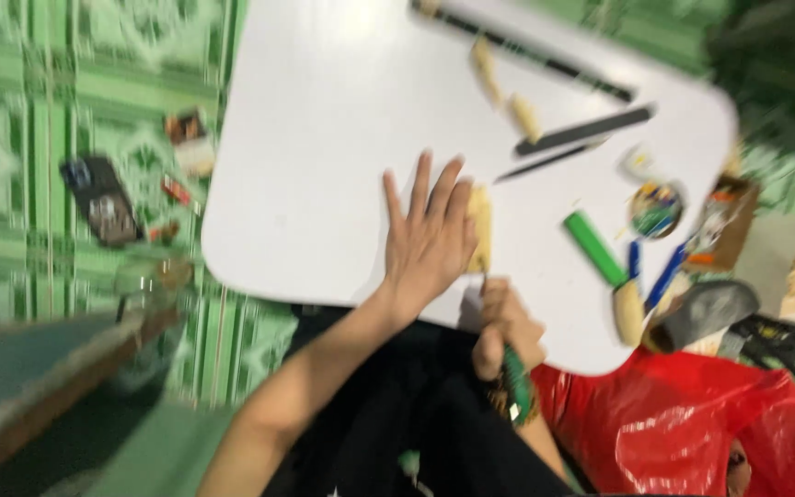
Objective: The person carves a small rectangular wooden block using a green utility knife on a white table. They repeatedly hold the block, make precise cuts along its edges, and rotate it to shape different sides. Wood shavings accumulate on the table as the block is gradually refined.
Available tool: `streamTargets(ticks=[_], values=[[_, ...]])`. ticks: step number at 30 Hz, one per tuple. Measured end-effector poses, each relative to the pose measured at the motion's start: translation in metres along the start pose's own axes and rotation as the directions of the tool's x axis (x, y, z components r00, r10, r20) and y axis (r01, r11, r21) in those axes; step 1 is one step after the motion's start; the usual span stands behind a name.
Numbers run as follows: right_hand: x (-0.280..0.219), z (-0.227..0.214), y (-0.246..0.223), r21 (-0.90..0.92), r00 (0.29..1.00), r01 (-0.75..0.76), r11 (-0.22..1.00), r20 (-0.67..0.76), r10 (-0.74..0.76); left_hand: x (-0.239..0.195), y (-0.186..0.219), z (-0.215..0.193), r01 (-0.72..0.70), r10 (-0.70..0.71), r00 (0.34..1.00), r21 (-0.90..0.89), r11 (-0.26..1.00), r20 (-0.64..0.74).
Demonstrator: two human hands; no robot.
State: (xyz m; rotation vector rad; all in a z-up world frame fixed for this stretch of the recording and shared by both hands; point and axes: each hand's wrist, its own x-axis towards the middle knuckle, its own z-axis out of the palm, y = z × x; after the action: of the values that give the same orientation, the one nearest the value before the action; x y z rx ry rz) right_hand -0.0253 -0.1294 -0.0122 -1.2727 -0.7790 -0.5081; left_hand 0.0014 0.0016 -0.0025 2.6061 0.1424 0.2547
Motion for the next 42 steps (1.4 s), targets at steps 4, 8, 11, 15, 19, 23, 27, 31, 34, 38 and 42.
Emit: streamTargets(ticks=[4, 8, 11, 15, 19, 23, 27, 31, 34, 38, 42], values=[[0.045, 0.019, -0.022, -0.086, 0.988, -0.07, 0.994, 0.131, 0.081, 0.006, 0.001, -0.004, -0.079, 0.094, 0.982, 0.092, 0.993, -0.165], [0.049, 0.032, -0.027, 0.002, 0.999, -0.04, 0.999, -0.024, 0.04, 0.003, 0.004, -0.01, -0.051, 0.049, 0.995, -0.016, 0.999, -0.09], [0.05, 0.032, -0.03, -0.026, 0.998, -0.062, 0.998, -0.028, 0.061, 0.002, 0.005, -0.013, -0.044, 0.042, 0.998, -0.029, 0.999, -0.053], [0.049, 0.023, -0.029, -0.014, 0.997, -0.042, 0.999, 0.064, 0.043, 0.001, 0.002, -0.003, -0.014, 0.014, 1.0, -0.006, 1.0, 0.012], [0.05, 0.015, -0.034, 0.004, 0.995, -0.071, 0.997, 0.076, 0.071, 0.005, 0.001, -0.003, -0.006, 0.007, 0.999, -0.003, 1.0, 0.045], [0.03, 0.006, -0.021, -0.125, 0.974, -0.104, 0.987, 0.187, 0.127, -0.003, 0.0, 0.004, -0.022, 0.022, 1.0, 0.066, 0.998, -0.006], [0.014, 0.009, -0.009, 0.053, 0.997, 0.048, 0.997, 0.053, -0.051, -0.004, -0.002, 0.006, 0.017, -0.017, 1.0, -0.001, 1.0, 0.008], [0.0, 0.002, -0.004, 0.05, 0.997, 0.071, 0.996, 0.028, -0.073, -0.002, -0.002, 0.005, 0.046, -0.045, 0.995, -0.016, 0.999, 0.09], [0.002, 0.003, -0.012, 0.037, 0.999, 0.042, 0.998, 0.023, -0.043, -0.003, -0.001, 0.002, 0.043, -0.04, 0.995, -0.033, 0.999, 0.096], [0.011, 0.006, -0.033, 0.047, 0.999, -0.047, 0.998, 0.016, 0.046, 0.002, -0.002, 0.002, 0.049, -0.045, 0.992, -0.037, 0.998, 0.119], [0.001, -0.023, -0.055, -0.044, 0.996, -0.055, 0.998, -0.072, 0.052, -0.001, -0.002, -0.002, 0.033, -0.024, 0.991, -0.068, 0.997, 0.13]])
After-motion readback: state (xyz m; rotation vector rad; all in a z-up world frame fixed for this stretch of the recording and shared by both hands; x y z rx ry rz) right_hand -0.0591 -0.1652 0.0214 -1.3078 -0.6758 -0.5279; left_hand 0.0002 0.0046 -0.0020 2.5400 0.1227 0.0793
